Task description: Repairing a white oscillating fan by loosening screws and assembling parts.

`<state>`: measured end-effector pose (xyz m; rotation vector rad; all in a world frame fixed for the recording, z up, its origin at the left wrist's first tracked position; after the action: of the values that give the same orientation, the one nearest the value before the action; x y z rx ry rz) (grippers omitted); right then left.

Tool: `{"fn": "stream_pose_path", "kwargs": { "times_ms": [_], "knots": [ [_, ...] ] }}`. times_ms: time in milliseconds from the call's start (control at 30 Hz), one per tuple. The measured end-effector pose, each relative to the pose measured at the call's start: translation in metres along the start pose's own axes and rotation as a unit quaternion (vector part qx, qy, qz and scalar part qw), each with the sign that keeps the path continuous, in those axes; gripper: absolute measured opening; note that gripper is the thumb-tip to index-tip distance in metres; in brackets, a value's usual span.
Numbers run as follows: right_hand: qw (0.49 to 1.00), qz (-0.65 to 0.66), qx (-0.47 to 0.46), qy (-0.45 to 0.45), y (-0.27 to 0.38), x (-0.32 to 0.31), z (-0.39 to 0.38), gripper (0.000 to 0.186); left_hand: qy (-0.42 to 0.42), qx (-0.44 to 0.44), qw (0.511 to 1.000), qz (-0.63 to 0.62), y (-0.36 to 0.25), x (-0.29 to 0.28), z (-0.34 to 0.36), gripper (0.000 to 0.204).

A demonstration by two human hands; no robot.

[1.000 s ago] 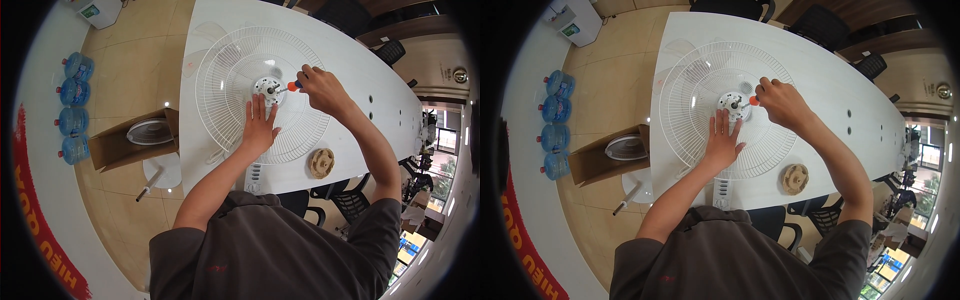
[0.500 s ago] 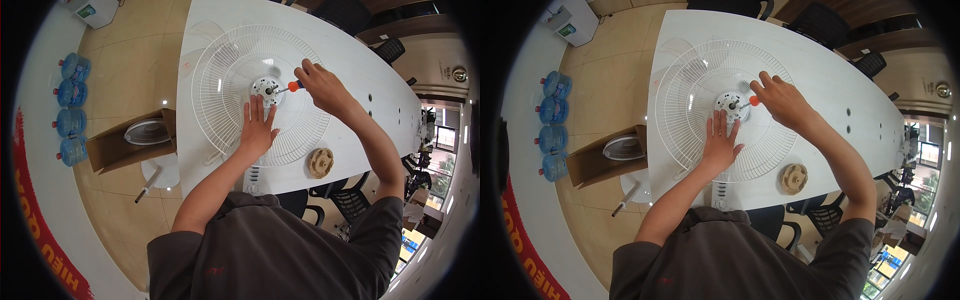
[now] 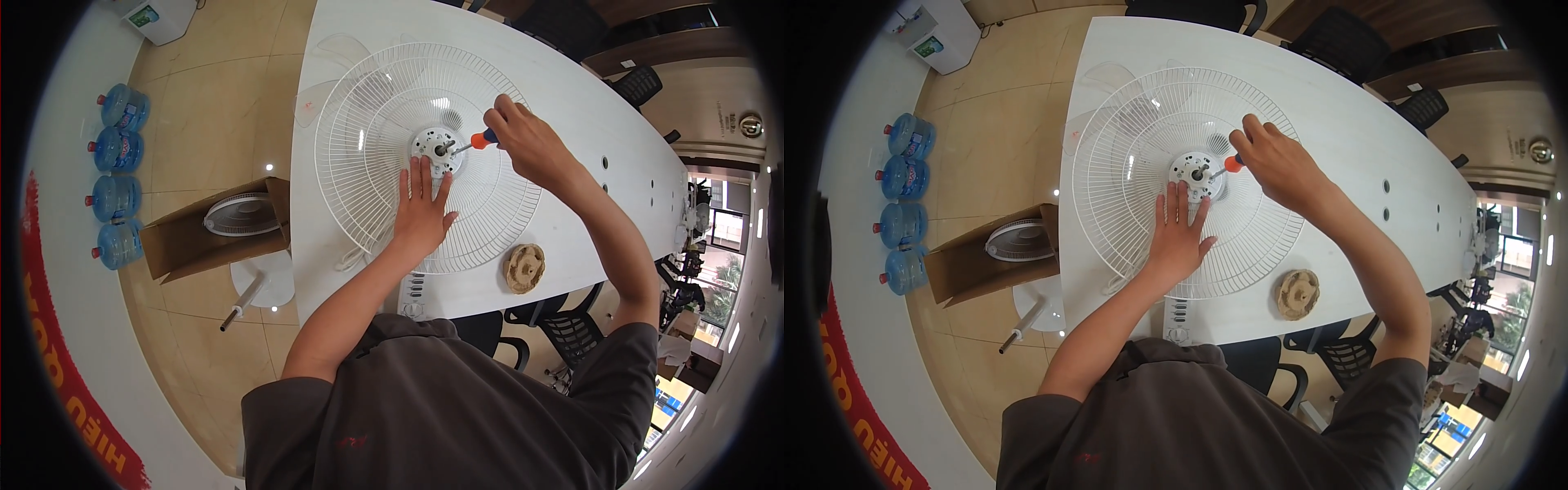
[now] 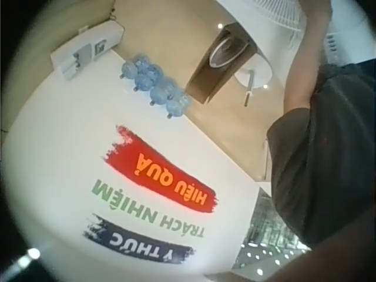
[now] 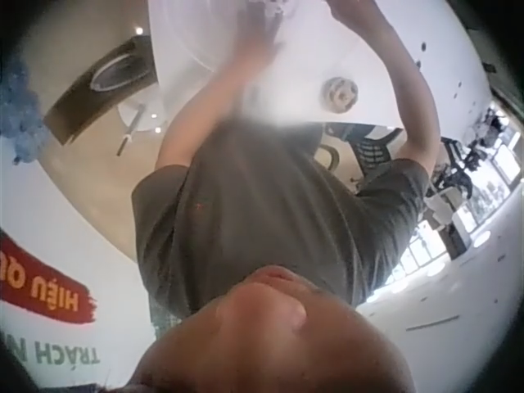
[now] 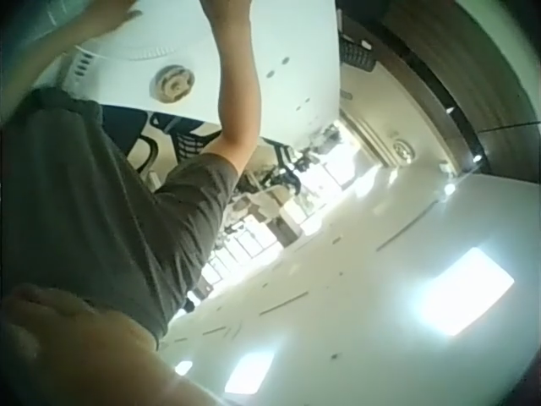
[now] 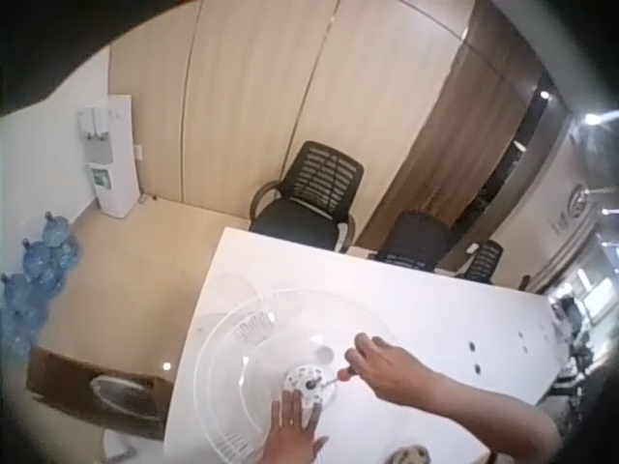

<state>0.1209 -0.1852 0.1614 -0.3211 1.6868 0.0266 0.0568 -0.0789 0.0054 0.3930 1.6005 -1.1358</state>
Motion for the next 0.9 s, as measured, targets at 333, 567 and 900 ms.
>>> {"fn": "stream_pose_path", "kwargs": {
  "times_ms": [333, 567, 900],
  "knots": [
    [0.983, -0.001, 0.153, 0.103, -0.009, 0.008, 0.000, 0.035, 0.020, -0.007, 0.999, -0.027, -0.012, 0.008, 0.003, 0.077],
    [0.999, -0.002, 0.012, 0.037, 0.002, 0.003, 0.001, 0.037, 0.017, -0.013, 1.000, -0.016, -0.005, 0.003, 0.001, 0.074],
    [0.989, -0.010, 0.107, 0.097, -0.008, 0.015, 0.001, 0.035, 0.035, -0.011, 0.999, -0.005, -0.010, 0.010, 0.001, 0.075]
  ]
}}
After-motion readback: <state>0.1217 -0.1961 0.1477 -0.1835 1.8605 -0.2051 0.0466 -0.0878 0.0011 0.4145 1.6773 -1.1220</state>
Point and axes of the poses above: each hand's wrist, its own z-axis towards the middle knuckle, its own x-axis out of the palm, y = z × x, the point moved 10 cm from there along z, towards the middle knuckle, and after that the axes turned 1 degree about -x, right-handed, at the moved point
